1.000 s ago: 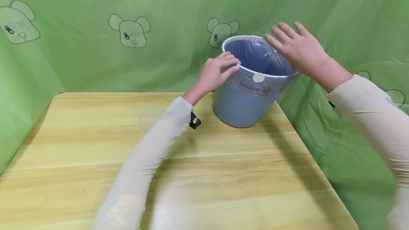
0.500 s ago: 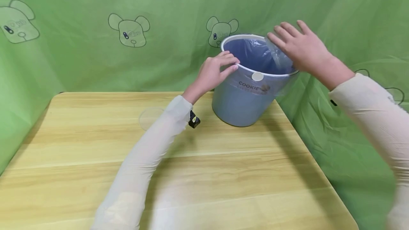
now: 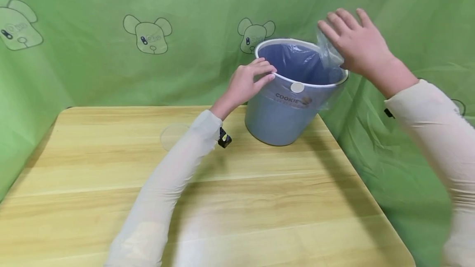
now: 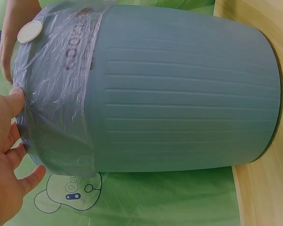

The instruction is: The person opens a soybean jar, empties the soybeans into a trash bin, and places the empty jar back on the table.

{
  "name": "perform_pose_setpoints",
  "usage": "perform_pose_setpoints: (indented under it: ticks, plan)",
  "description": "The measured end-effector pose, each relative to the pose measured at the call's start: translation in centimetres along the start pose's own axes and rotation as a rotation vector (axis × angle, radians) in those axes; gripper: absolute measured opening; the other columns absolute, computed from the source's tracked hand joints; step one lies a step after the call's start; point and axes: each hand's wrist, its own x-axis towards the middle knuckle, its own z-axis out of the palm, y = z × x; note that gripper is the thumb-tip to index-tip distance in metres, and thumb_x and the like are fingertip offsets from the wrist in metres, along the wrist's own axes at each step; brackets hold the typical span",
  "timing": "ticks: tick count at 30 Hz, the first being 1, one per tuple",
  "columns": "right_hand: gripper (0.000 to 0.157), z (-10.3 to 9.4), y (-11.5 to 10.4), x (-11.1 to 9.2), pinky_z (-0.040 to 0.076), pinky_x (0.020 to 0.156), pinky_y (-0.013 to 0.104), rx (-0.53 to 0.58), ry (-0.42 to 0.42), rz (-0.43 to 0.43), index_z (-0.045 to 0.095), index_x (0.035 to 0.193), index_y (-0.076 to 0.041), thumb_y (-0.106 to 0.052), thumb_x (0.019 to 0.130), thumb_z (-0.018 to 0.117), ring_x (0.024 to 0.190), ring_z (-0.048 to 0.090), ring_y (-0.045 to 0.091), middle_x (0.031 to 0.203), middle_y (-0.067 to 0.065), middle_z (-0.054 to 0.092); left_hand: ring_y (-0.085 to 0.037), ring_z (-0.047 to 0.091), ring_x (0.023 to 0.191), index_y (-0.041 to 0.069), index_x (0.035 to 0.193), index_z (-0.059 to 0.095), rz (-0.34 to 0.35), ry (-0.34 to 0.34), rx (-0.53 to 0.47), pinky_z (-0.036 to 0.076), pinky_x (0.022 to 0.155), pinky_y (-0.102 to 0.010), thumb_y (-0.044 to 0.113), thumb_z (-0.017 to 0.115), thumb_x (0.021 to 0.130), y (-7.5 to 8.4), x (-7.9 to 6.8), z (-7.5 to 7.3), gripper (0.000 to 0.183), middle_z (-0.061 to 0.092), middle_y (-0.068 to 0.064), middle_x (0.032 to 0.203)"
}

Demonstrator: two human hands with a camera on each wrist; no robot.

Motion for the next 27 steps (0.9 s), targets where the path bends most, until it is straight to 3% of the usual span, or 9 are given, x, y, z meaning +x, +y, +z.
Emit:
perform_pose_setpoints:
  ticks: [8, 14, 19, 27]
  plan:
    - [0.131, 1.1, -0.5, -0.2, 0.010, 0.123, 0.073, 0.015, 0.004, -0.029, 0.017, 0.159, -0.001, 0.004, 0.052, 0.093, 0.148, 0.020, 0.053, 0.157, 0.034, 0.026, -0.021, 0.045, 0.148, 0.018, 0.128, 0.072, -0.019, -0.022, -0.008, 0.026, 0.127, -0.025, 0.033, 0.065, 0.100, 0.2, -0.1, 0.1, 0.032, 0.063, -0.001, 0.143]
    - [0.142, -0.1, -0.6, 0.3, 0.002, 0.125, 0.070, 0.080, 0.076, 0.100, 0.009, 0.162, -0.006, -0.013, 0.052, 0.099, 0.153, 0.014, 0.050, 0.164, 0.030, 0.019, -0.021, 0.046, 0.147, 0.018, 0.127, 0.072, -0.017, -0.009, -0.003, 0.028, 0.127, -0.028, 0.033, 0.065, 0.100, 0.2, -0.4, -0.1, 0.031, 0.064, -0.001, 0.142]
    - [0.141, -1.0, -1.6, 0.6, 0.004, 0.129, 0.062, 0.278, 0.228, 0.275, 0.012, 0.162, -0.006, -0.020, 0.053, 0.101, 0.155, 0.017, 0.046, 0.167, 0.025, 0.020, -0.021, 0.046, 0.146, 0.018, 0.126, 0.072, -0.005, 0.004, 0.009, 0.030, 0.127, -0.031, 0.032, 0.065, 0.100, 0.1, -0.5, -0.2, 0.031, 0.065, -0.001, 0.141]
    - [0.130, -0.6, -5.4, 1.1, 0.012, 0.129, 0.027, 0.737, 0.527, 0.596, 0.019, 0.162, -0.023, -0.027, 0.060, 0.100, 0.154, 0.022, 0.014, 0.167, 0.000, 0.027, -0.020, 0.045, 0.147, 0.018, 0.127, 0.072, -0.004, -0.004, -0.005, 0.025, 0.127, -0.024, 0.032, 0.065, 0.100, 0.1, -0.8, -0.3, 0.031, 0.064, 0.000, 0.141]
